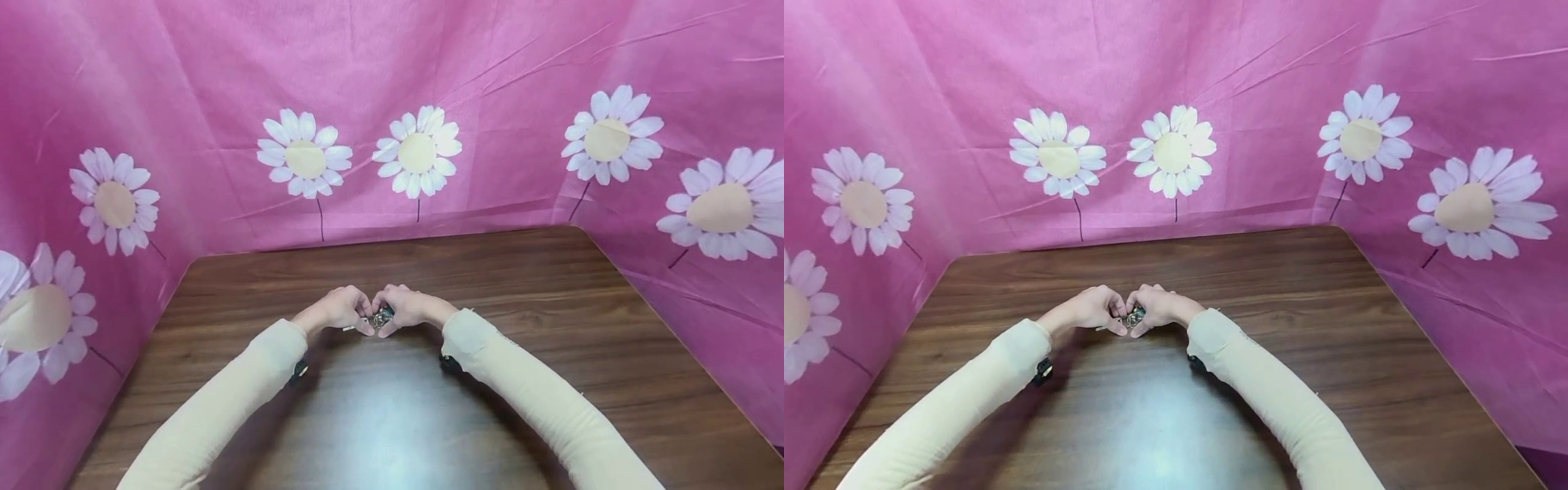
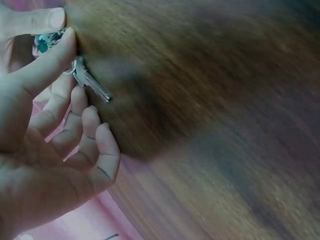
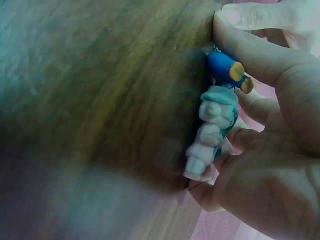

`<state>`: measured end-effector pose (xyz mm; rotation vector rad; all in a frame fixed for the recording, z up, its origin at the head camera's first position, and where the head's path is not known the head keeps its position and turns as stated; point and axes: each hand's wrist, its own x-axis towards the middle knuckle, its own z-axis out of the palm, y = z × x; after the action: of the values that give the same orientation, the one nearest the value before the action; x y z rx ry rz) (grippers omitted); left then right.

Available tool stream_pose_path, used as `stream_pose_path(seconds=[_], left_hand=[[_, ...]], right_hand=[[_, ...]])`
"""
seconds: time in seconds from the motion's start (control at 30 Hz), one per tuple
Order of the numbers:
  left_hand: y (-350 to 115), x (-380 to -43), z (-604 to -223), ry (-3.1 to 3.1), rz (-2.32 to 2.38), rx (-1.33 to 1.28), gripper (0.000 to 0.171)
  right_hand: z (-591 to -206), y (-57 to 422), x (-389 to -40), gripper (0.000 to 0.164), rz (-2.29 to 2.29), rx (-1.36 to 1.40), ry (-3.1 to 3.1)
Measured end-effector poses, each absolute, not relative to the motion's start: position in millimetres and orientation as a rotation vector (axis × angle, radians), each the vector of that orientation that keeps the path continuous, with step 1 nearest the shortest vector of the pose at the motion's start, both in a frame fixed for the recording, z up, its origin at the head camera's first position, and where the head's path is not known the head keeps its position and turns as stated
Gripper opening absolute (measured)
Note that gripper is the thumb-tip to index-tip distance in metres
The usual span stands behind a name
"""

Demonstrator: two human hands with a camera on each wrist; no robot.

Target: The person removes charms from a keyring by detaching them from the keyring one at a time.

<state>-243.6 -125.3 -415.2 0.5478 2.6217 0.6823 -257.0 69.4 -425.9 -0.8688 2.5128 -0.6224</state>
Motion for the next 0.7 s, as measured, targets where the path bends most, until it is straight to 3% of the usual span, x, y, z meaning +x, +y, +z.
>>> stream_pose_path(seconds=[0.47, 0.7], left_hand=[[-124.0, -243.7, -412.5, 2.598, 0.719, 0.453, 0.026], [-124.7, -239.3, -413.5, 2.617, 0.695, 0.464, 0.023]], right_hand=[[-423.0, 61.7, -253.4, 0.015, -0.524, -0.805, 2.602], [-424.2, 59.9, -250.8, 0.016, -0.524, -0.854, 2.598]])
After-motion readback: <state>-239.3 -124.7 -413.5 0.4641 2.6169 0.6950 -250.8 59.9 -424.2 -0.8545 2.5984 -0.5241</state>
